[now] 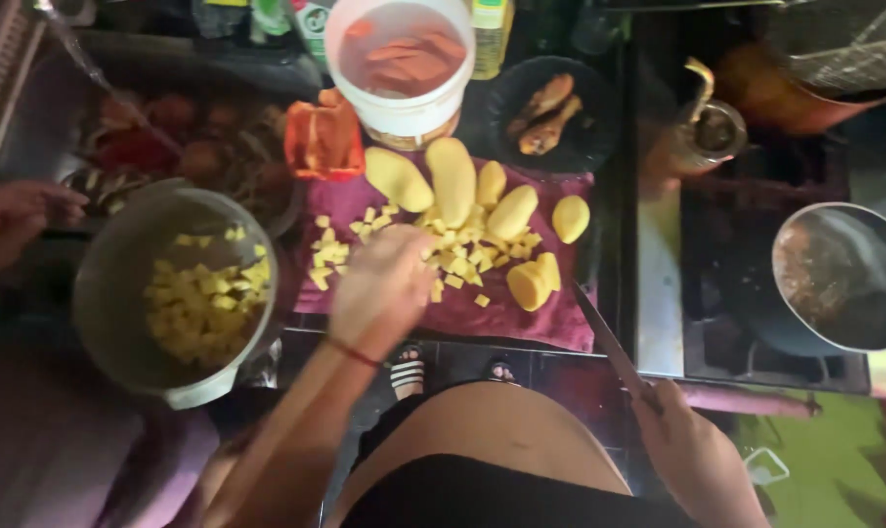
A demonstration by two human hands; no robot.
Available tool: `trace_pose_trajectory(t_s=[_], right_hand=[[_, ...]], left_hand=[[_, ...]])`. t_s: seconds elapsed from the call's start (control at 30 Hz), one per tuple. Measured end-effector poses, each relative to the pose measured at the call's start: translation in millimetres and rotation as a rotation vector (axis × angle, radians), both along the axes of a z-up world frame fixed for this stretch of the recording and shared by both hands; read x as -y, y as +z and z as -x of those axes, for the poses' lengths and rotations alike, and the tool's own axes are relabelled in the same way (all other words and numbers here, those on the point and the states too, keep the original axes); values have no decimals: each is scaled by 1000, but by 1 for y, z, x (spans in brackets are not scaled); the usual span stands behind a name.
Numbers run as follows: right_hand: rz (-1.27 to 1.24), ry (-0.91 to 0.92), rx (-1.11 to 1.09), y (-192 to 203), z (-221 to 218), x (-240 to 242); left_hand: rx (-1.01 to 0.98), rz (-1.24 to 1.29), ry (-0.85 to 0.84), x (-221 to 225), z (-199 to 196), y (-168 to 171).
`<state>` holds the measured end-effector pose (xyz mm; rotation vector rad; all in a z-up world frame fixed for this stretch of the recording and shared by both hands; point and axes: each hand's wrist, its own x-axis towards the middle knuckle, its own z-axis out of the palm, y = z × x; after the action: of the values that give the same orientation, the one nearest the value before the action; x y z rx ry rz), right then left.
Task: Slicing potatoes on a cutting board using a knife and transferring them to a pot
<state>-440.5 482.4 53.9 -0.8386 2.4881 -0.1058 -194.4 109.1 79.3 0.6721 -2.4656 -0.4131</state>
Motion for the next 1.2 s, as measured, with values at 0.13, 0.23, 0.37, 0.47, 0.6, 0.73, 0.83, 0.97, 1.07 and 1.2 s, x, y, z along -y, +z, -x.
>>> trace_pose_trajectory(t_s=[0.13,0.23,0.37,0.47,0.6,0.73,0.83,0.97,1.07,1.2], right_hand=[[-16,-7,66,19,-3,1],[-92,-107,94,17,-3,-7],[-109,-117,119,7,1,-24],[-117,-145,185,9,2,-27],[-132,-122,213,9,6,-29],[-176,-141,232,11,8,-23],[-181,-88,243,23,9,-14],[-232,-65,260,40,7,1],[-121,343,-56,-6,17,-25],[-258,-38,231,23,11,13]], left_hand=[[-37,16,-369,-36,82,-33],[-98,41,-535,-47,113,-60],[146,203,-447,-49,119,-75],[249,195,-448,-51,116,-84],[300,228,-424,-56,114,-93],[123,368,-457,-68,110,-94],[125,257,-504,-71,102,-98],[249,-74,-497,-76,93,-100],[219,-138,-519,-76,97,-98],[329,-194,-570,-71,101,-93]])
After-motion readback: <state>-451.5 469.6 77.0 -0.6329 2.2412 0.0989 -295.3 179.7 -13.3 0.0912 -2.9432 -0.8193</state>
